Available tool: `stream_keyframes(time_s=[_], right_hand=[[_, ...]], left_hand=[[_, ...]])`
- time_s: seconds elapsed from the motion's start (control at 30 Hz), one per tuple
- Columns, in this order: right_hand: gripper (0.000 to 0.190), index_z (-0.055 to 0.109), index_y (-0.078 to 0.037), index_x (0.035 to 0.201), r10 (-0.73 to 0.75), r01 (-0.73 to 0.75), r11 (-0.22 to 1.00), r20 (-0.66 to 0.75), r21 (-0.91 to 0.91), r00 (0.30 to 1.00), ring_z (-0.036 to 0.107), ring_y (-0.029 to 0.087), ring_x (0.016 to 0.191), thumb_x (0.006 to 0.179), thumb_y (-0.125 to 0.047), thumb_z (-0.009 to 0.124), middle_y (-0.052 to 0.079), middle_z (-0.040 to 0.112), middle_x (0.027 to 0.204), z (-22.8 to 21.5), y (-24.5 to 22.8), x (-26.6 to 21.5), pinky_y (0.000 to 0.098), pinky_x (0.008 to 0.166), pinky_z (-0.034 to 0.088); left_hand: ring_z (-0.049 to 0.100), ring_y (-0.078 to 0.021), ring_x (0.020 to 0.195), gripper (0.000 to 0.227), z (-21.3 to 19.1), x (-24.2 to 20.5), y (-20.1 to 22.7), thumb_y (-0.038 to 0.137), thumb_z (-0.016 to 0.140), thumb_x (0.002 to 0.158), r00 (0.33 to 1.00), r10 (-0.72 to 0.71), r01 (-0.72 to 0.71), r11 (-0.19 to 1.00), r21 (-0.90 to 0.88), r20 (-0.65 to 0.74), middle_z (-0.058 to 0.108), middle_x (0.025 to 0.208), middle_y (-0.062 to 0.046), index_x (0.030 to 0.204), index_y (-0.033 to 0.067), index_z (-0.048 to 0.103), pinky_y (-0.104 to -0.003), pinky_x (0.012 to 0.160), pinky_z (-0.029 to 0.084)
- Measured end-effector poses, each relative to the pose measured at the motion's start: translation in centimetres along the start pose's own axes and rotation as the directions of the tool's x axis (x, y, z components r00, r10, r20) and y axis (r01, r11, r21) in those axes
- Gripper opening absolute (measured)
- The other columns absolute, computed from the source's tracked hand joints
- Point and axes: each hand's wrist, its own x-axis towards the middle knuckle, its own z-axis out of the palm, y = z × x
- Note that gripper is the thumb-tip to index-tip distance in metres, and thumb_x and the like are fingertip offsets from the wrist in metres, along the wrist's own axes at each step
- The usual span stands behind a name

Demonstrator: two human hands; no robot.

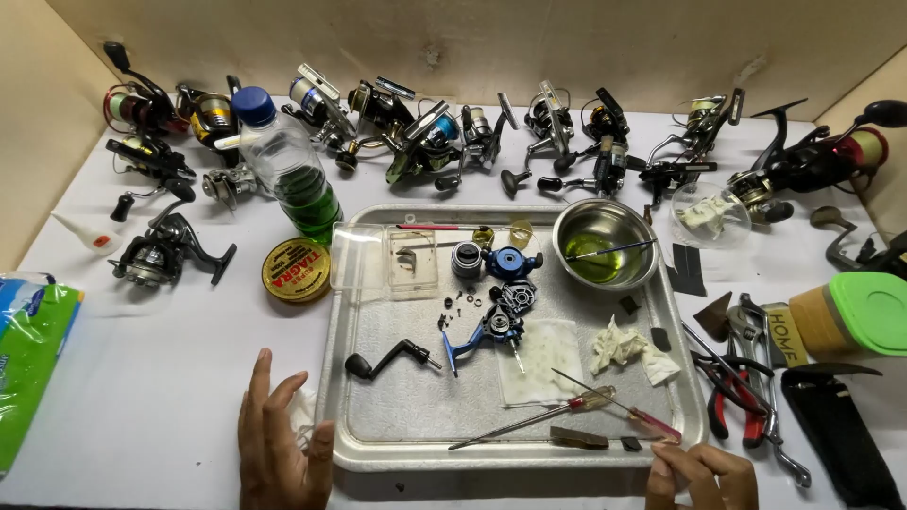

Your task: Assembling and lubricating the internal components of a fishing reel on a workbench.

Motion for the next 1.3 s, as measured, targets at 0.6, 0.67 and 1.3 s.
stream_keyframes(time_s=[0.6, 0.67, 1.3], right_hand=[[0.026, 0.070, -0.016, 0.116, -0.146, 0.147, 0.989, 0.023, -0.013, 0.989, 0.055, 0.023, 0.091, 0.090, -0.013, 0.068, 0.007, 0.060, 0.105, -0.8, 2.4, 1.3, 0.0380, 0.086, 0.049], [0.021, 0.071, -0.015, 0.114, -0.112, 0.112, 0.994, 0.000, 0.014, 0.994, 0.057, 0.024, 0.094, 0.093, -0.018, 0.068, 0.008, 0.060, 0.105, -1.6, 0.1, 2.8, 0.0383, 0.088, 0.049], [0.014, 0.071, -0.009, 0.098, -0.353, 0.368, 0.923, -0.133, 0.112, 0.926, 0.060, 0.025, 0.084, 0.093, -0.020, 0.065, 0.012, 0.056, 0.100, -1.4, -0.7, 9.8, 0.0398, 0.077, 0.051]], left_hand=[[0.067, -0.0170, 0.084, 0.010, 0.7, 6.5, 5.0, 0.019, 0.078, 0.079, 0.927, 0.337, -0.329, 0.941, -0.075, 0.167, 0.079, 0.093, 0.004, 0.088, 0.0204, 0.075, -0.039, 0.074, 0.042], [0.063, -0.0195, 0.080, 0.008, 2.3, 8.0, 6.0, 0.019, 0.076, 0.082, 0.883, 0.411, -0.396, 0.911, -0.113, 0.226, 0.076, 0.091, 0.003, 0.090, 0.0190, 0.076, -0.039, 0.071, 0.042], [0.056, -0.0245, 0.093, 0.034, 10.0, 11.7, 8.2, 0.050, 0.072, 0.090, 0.546, 0.172, -0.424, 0.901, 0.094, 0.820, 0.067, 0.089, -0.003, 0.093, 0.0160, 0.077, -0.044, 0.091, 0.046]])
